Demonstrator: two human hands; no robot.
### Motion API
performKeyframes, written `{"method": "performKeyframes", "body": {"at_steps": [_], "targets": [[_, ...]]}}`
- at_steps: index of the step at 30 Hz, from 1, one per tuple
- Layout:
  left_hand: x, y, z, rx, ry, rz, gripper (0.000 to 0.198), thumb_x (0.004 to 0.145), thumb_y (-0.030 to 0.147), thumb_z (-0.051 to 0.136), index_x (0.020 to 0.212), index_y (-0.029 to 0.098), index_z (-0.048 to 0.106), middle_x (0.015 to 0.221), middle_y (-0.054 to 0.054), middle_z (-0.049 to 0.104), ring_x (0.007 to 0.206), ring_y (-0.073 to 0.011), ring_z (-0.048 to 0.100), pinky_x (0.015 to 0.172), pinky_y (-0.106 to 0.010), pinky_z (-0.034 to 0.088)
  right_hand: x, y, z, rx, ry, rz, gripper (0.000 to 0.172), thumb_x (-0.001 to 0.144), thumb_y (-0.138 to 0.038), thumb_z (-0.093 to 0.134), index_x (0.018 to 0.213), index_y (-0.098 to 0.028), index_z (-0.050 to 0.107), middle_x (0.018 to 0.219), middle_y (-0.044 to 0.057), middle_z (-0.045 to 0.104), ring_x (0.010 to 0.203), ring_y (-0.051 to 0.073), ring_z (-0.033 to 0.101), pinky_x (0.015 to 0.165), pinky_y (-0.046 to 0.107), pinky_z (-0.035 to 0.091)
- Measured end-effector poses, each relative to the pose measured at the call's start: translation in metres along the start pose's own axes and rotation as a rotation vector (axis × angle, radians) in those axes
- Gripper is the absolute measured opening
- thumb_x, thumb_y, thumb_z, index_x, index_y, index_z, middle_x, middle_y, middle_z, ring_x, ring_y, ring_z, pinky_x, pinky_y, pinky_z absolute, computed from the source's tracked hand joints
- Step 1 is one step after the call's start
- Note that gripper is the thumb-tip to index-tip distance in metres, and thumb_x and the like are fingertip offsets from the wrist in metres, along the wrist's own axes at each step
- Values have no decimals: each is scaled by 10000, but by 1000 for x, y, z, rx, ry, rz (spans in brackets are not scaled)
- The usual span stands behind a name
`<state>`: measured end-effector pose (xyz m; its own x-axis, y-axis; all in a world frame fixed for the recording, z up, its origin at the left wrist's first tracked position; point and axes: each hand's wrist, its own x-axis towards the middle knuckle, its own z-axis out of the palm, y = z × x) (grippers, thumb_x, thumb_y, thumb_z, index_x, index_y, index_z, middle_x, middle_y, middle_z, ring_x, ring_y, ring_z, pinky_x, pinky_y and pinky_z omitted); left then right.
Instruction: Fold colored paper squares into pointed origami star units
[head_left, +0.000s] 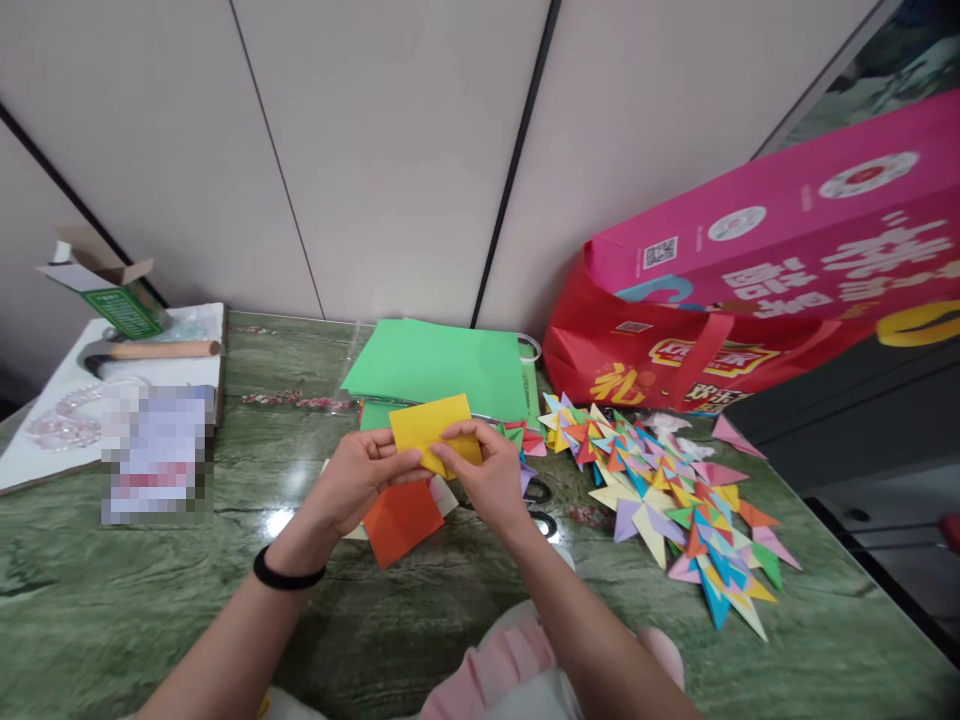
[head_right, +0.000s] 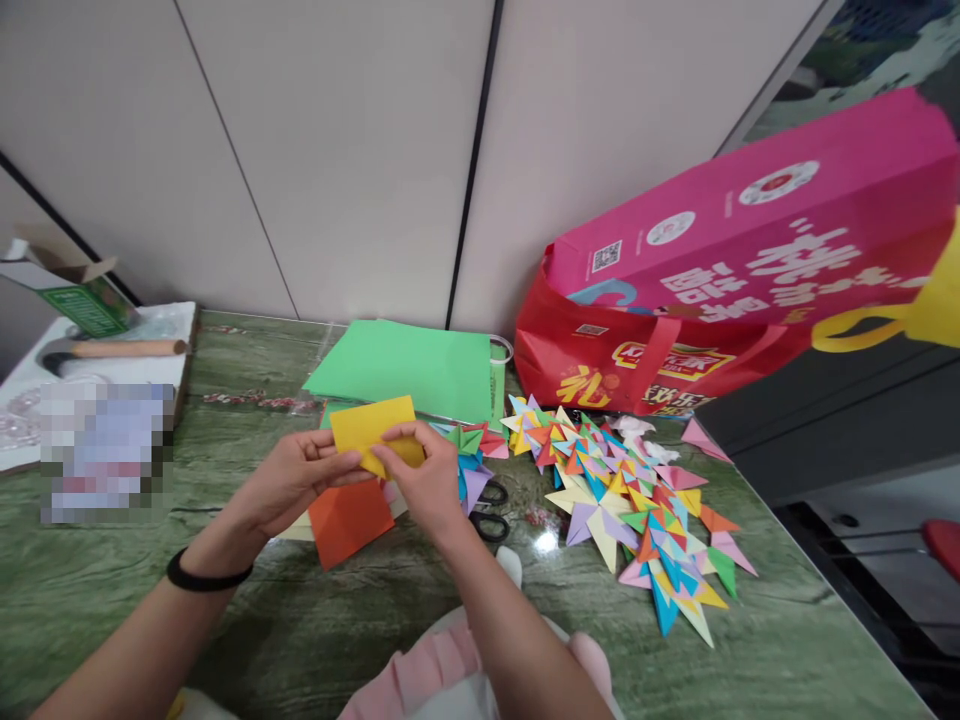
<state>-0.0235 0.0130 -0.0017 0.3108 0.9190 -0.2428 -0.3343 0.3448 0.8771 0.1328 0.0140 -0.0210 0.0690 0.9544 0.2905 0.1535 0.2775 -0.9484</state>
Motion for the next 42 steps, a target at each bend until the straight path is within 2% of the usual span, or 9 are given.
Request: {"method": "performKeyframes", "body": {"at_steps": [8,15,19,25,27,30,34,37,42], "targets": [[0,2,0,36,9,0,295,620,167,758,902,104,701,868,-96,739,739,-197,694,716,-296,573,1,-4,-1,-6,-29,-17,105,677,-248,673,740,-184,619,745,12,658,698,165,604,635,267,467],[-4,5,-3,115,-50,-77,235,601,180,769,815,97,717,779,-87,739,698,-195,693,704,-303,580,0,-3,-3,-31,-102,-63,106,672,-253,685,737,-190,630,748,5,661,688,161,608,636,265,470],[-2,2,-1,124,-3,-60,210,574,207,789,741,98,724,755,-80,736,682,-190,688,700,-297,581,1,-2,-3,-18,-99,-71,66,684,-237,678,697,-188,636,721,3,654,682,156,605,643,265,468],[2,-4,3,110,66,-21,269,568,239,791,787,96,725,783,-84,737,675,-198,688,721,-326,578,4,-2,-3,-19,-85,-81,43,726,-231,637,729,-194,660,752,15,651,725,159,606,654,267,471],[3,-5,3,93,89,-5,259,564,246,791,759,88,722,746,-79,735,657,-198,688,731,-339,575,4,-2,-3,-45,-94,-83,90,717,-251,646,790,-200,660,824,28,644,783,171,603,635,259,472],[3,-7,2,66,125,11,240,560,247,792,713,79,715,690,-72,727,653,-198,687,740,-340,572,2,-1,-2,-70,-121,-61,293,664,-260,684,946,-217,617,963,41,622,880,194,590,643,258,489],[3,-7,5,56,155,16,234,543,233,802,693,80,708,689,-73,729,664,-201,688,729,-324,572,-1,2,0,-34,-127,-18,505,648,-211,663,1126,-223,502,1110,60,575,906,192,592,645,252,514],[4,-8,8,57,157,39,264,535,246,806,716,80,709,713,-77,734,673,-207,689,730,-329,573,-1,3,2,9,-98,2,596,632,-182,655,1187,-216,441,1103,74,567,898,195,602,634,248,528],[5,-12,8,96,215,63,283,517,268,813,720,97,713,680,-59,732,671,-223,693,734,-350,574,0,7,4,67,-76,39,613,624,-139,620,1193,-224,409,1003,61,577,786,174,633,608,243,545]]}}
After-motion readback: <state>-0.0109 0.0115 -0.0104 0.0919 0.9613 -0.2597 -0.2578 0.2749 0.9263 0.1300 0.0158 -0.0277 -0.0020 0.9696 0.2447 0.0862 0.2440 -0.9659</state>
